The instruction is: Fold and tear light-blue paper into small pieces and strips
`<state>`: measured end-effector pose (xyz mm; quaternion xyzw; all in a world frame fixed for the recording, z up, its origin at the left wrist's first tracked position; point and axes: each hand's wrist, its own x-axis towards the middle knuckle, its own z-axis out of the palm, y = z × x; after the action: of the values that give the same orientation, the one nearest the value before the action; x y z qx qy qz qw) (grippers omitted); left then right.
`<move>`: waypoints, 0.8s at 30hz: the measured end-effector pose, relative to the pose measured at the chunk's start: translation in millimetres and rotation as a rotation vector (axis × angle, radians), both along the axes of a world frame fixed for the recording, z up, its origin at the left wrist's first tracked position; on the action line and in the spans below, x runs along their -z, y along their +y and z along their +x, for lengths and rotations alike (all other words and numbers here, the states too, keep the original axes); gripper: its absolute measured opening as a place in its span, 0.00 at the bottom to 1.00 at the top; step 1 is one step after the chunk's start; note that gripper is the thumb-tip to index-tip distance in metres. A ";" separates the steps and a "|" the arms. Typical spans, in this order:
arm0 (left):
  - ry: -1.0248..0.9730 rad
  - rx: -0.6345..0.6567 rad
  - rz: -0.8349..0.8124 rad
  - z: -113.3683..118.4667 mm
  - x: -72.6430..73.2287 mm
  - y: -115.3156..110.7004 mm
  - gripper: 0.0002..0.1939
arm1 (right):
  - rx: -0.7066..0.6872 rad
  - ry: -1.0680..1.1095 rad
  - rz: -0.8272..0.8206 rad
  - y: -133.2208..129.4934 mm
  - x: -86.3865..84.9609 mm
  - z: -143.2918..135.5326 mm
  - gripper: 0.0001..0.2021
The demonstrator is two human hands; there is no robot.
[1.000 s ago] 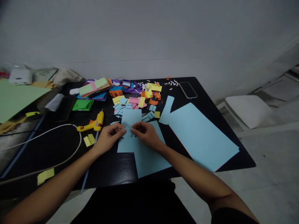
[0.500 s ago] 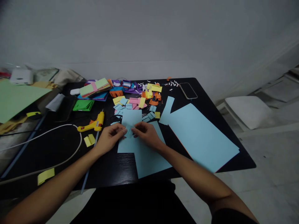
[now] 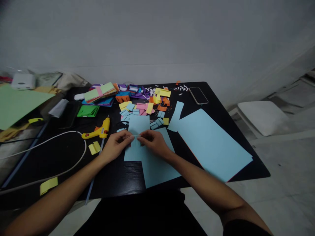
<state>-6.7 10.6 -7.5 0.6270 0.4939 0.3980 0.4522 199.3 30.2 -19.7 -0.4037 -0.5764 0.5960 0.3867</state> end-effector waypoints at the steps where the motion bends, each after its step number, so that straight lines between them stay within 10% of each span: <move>1: -0.002 0.008 0.000 -0.3 -0.3 0.2 0.12 | 0.005 -0.006 0.012 -0.2 -0.1 0.2 0.17; 24: 0.000 -0.012 0.043 0.6 -1.1 -1.3 0.13 | -0.032 0.003 -0.003 -3.3 -2.9 -0.9 0.16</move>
<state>-6.1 9.3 -6.4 0.6336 0.4891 0.4113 0.4361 198.3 26.9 -16.9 -0.3938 -0.5813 0.6038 0.3774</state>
